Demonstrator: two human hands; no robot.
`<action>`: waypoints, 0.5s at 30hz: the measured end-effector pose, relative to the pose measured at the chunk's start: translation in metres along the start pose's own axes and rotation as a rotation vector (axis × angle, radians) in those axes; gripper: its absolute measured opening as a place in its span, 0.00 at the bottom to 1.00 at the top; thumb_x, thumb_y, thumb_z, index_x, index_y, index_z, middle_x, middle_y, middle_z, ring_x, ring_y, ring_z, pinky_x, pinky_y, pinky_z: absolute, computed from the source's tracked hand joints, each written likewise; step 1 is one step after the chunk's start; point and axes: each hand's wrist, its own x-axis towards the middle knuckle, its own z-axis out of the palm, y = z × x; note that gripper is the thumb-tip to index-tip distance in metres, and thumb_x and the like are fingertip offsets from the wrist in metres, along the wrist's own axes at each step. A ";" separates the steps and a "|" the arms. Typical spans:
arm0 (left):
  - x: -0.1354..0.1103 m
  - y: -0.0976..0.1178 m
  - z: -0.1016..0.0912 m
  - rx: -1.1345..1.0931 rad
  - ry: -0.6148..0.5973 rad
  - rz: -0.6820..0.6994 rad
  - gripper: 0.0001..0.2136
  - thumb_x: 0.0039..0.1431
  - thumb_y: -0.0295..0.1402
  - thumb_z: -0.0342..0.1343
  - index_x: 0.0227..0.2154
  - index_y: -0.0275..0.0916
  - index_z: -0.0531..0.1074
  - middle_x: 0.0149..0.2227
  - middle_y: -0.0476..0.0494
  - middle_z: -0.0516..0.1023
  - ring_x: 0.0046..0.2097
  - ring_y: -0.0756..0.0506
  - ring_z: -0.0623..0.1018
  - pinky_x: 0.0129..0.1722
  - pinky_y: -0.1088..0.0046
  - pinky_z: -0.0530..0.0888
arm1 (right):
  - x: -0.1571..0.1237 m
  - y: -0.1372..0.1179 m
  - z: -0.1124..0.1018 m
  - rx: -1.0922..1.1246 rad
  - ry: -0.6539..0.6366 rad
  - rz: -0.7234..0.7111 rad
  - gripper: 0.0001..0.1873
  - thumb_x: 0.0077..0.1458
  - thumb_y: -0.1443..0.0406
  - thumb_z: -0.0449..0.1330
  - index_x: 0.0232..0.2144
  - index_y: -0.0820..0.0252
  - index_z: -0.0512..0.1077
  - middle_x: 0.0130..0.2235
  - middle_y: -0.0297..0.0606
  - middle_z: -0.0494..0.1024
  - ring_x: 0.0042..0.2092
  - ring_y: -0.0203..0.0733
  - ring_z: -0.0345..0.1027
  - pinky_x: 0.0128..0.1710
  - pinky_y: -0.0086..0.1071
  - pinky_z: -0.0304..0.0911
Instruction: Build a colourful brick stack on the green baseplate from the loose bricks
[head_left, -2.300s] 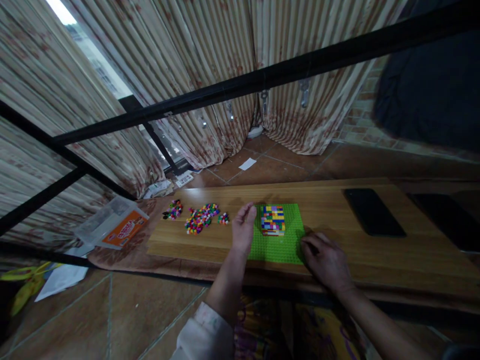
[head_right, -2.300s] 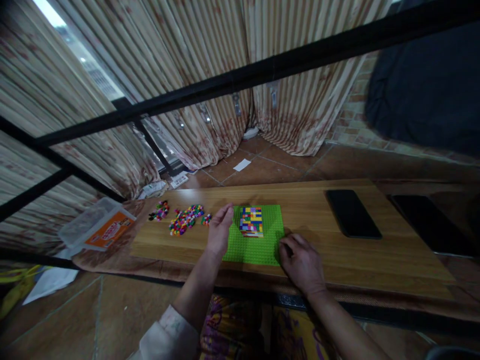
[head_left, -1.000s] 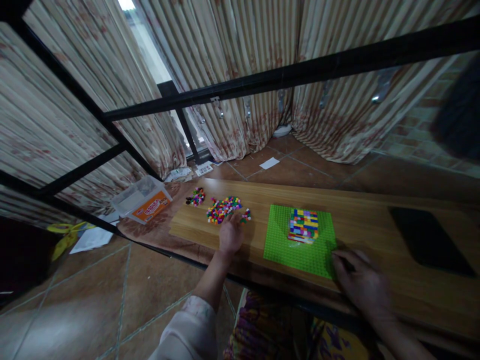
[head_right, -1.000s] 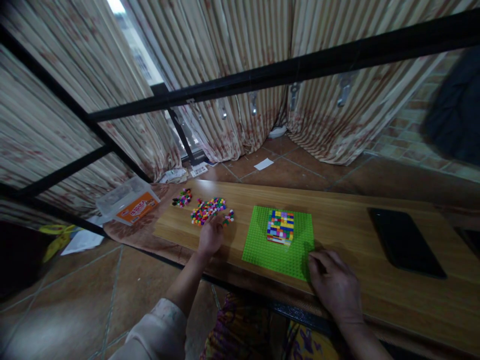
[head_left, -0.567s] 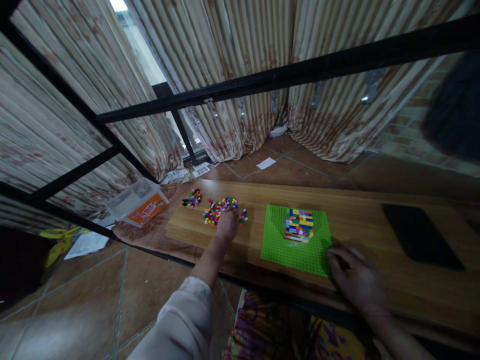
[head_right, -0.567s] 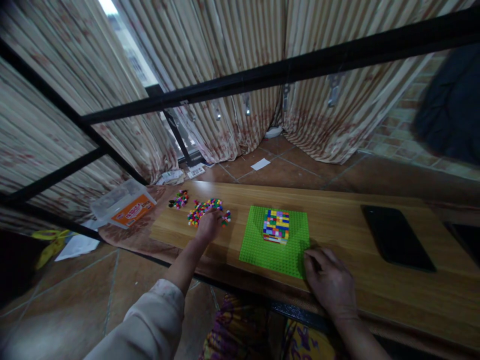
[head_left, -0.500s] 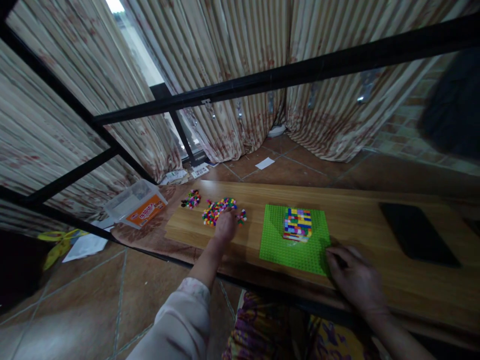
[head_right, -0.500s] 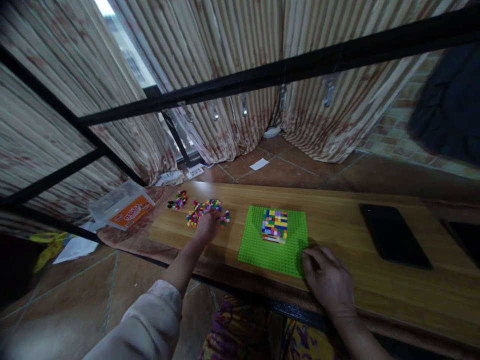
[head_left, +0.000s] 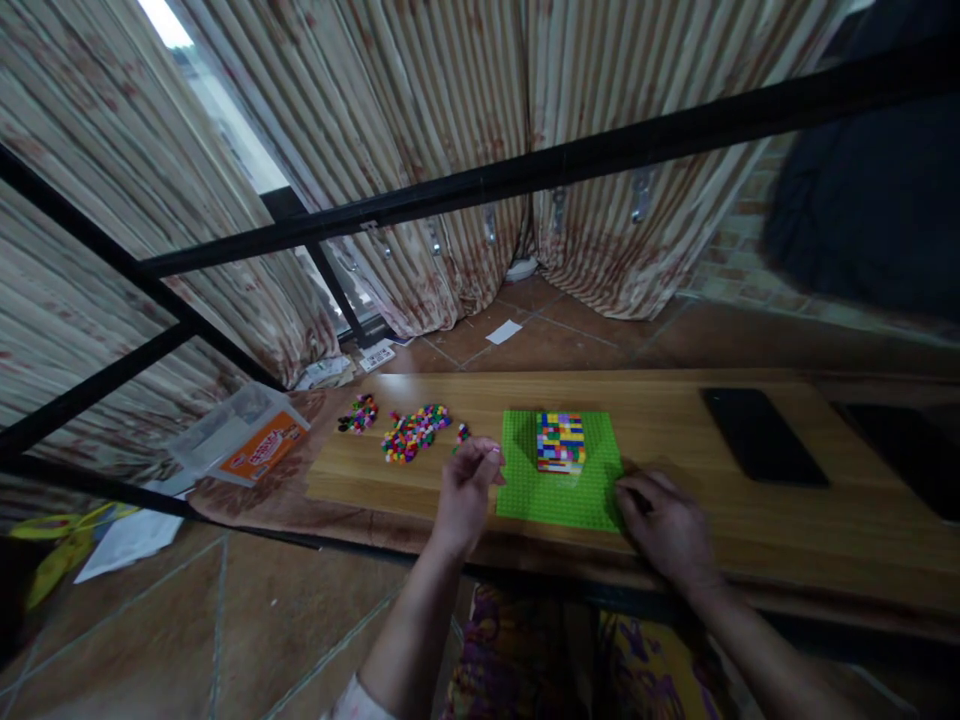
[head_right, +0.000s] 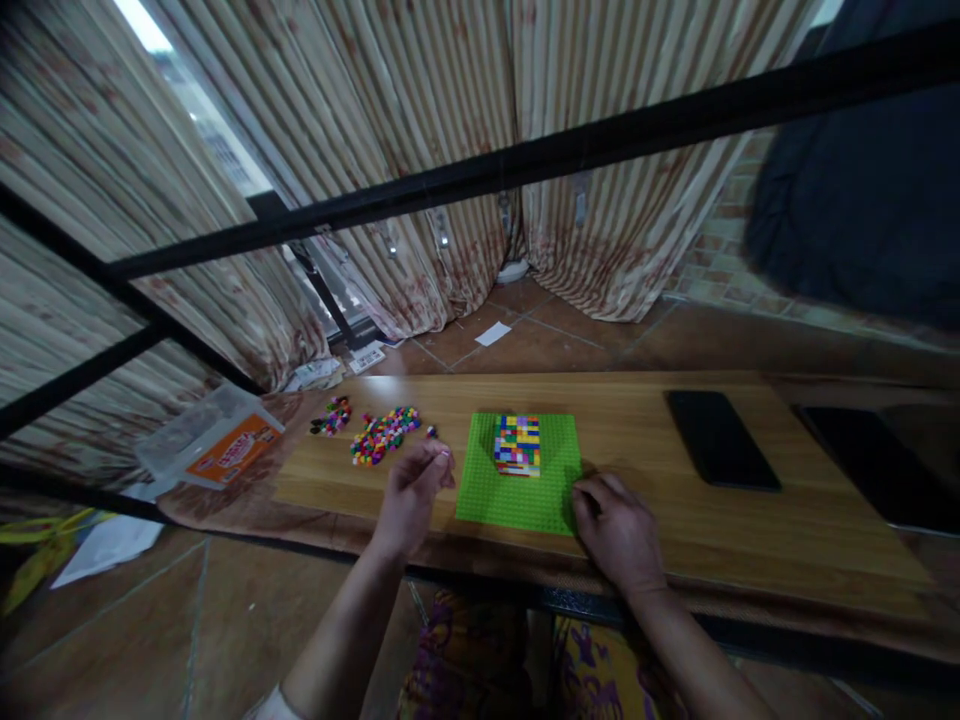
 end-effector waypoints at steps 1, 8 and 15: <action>-0.005 0.003 0.005 -0.047 0.000 -0.025 0.08 0.49 0.36 0.62 0.29 0.38 0.72 0.24 0.53 0.67 0.25 0.55 0.66 0.27 0.79 0.68 | 0.001 0.000 -0.001 0.038 0.011 0.013 0.10 0.57 0.61 0.53 0.31 0.55 0.73 0.34 0.38 0.76 0.35 0.42 0.71 0.38 0.36 0.65; -0.029 0.022 0.028 -0.247 -0.059 -0.177 0.10 0.48 0.37 0.63 0.26 0.37 0.71 0.25 0.52 0.66 0.26 0.55 0.65 0.32 0.74 0.74 | 0.022 -0.066 -0.033 0.416 0.104 0.091 0.12 0.58 0.59 0.56 0.37 0.57 0.75 0.35 0.39 0.76 0.35 0.40 0.70 0.37 0.34 0.67; -0.038 0.013 0.046 -0.285 -0.127 -0.229 0.10 0.50 0.39 0.63 0.27 0.36 0.72 0.26 0.51 0.69 0.29 0.54 0.69 0.31 0.79 0.70 | 0.026 -0.146 -0.040 0.686 -0.028 -0.016 0.12 0.58 0.62 0.57 0.44 0.50 0.75 0.43 0.38 0.77 0.45 0.41 0.71 0.45 0.36 0.68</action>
